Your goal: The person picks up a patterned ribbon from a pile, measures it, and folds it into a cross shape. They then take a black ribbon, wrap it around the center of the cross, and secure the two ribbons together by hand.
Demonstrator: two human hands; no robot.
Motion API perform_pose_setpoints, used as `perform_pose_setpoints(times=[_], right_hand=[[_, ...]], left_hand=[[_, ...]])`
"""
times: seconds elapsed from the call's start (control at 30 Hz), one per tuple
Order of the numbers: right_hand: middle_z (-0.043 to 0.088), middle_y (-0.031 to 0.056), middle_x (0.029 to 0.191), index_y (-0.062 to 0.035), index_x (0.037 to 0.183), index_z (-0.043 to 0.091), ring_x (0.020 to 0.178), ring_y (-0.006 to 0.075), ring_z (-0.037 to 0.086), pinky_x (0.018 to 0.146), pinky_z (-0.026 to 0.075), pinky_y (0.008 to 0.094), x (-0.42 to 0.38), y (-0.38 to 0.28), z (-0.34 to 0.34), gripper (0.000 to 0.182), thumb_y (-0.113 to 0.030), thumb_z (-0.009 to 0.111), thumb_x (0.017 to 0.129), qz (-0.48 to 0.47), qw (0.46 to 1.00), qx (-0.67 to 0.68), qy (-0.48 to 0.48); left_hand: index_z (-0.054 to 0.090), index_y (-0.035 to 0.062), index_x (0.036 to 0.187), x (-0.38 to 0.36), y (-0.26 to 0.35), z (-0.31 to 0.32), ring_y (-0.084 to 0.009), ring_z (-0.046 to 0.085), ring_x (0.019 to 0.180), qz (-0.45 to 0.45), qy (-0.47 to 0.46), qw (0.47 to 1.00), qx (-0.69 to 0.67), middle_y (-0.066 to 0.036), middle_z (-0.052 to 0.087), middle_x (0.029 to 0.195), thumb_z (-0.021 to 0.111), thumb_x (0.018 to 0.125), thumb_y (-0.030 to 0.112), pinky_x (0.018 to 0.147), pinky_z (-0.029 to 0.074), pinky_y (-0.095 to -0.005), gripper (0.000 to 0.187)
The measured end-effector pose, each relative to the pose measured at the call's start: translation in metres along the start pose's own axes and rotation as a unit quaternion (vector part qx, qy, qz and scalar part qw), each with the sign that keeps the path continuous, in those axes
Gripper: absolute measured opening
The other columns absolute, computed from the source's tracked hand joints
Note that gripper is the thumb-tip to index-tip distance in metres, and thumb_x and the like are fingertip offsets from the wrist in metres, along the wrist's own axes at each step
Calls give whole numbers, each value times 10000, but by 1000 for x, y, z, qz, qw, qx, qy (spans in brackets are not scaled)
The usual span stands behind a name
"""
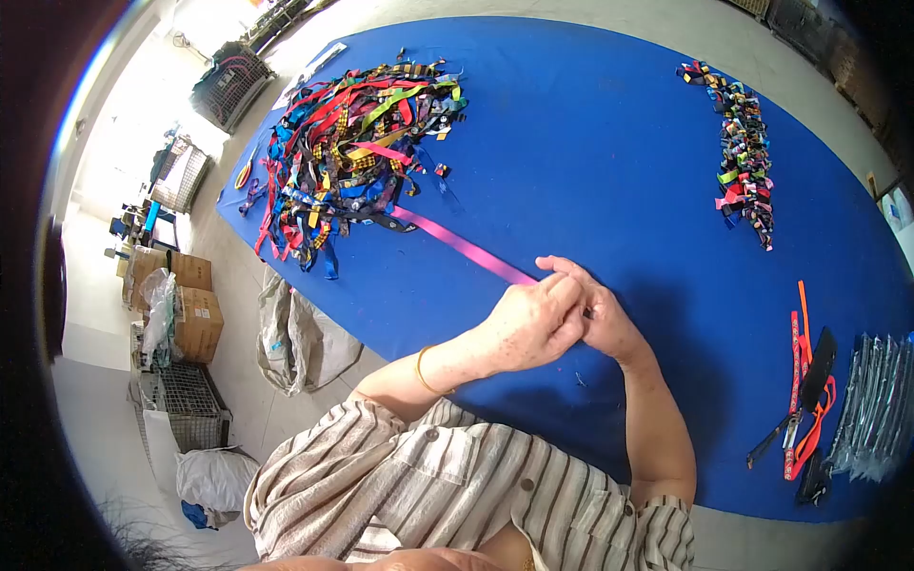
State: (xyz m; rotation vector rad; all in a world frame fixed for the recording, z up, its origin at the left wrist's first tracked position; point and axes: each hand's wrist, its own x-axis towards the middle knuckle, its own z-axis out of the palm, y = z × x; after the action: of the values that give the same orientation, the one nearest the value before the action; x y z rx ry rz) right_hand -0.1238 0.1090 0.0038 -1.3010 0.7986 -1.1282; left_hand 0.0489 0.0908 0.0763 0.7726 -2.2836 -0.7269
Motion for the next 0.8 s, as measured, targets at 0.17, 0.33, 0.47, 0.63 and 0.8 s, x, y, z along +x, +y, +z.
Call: perform_pose_setpoints(times=[0.17,0.33,0.47,0.63,0.8], right_hand=[[583,166,1421,-23,876,684,1361,289,505,1116,398,416,-26,-39,-27,99,-110,695,923,40,997,47,42],[701,78,1038,-26,836,672,904,146,630,799,471,284,-74,-58,-75,336,-306,662,1019,8,983,-87,159],[687,39,841,-38,856,659,816,106,624,769,466,262,-116,-57,-107,343,-340,678,1018,44,957,-103,268],[598,-16,689,-53,819,624,659,79,545,601,421,274,-140,-63,-119,279,-254,722,986,151,876,-250,384],[518,13,647,-15,867,641,621,94,454,572,387,307,-144,-57,-124,252,-226,752,950,148,782,-400,454]], left_hand=[[600,13,881,24,-11,-39,-233,639,643,-54,96,992,-52,-133,630,759,612,931,31,599,510,-370,55],[626,-21,897,39,-87,-45,-234,625,666,-184,104,977,23,-140,646,715,619,940,104,629,514,-366,132],[652,-31,897,44,-134,-33,-370,720,755,-237,80,965,77,-214,705,788,627,914,149,723,561,-437,182],[666,-13,877,47,-151,-24,-412,715,828,-277,53,941,187,-222,718,820,680,880,228,774,556,-483,241],[671,7,850,43,-151,-23,-406,720,838,-336,23,916,220,-217,726,823,721,852,268,777,558,-475,265]])
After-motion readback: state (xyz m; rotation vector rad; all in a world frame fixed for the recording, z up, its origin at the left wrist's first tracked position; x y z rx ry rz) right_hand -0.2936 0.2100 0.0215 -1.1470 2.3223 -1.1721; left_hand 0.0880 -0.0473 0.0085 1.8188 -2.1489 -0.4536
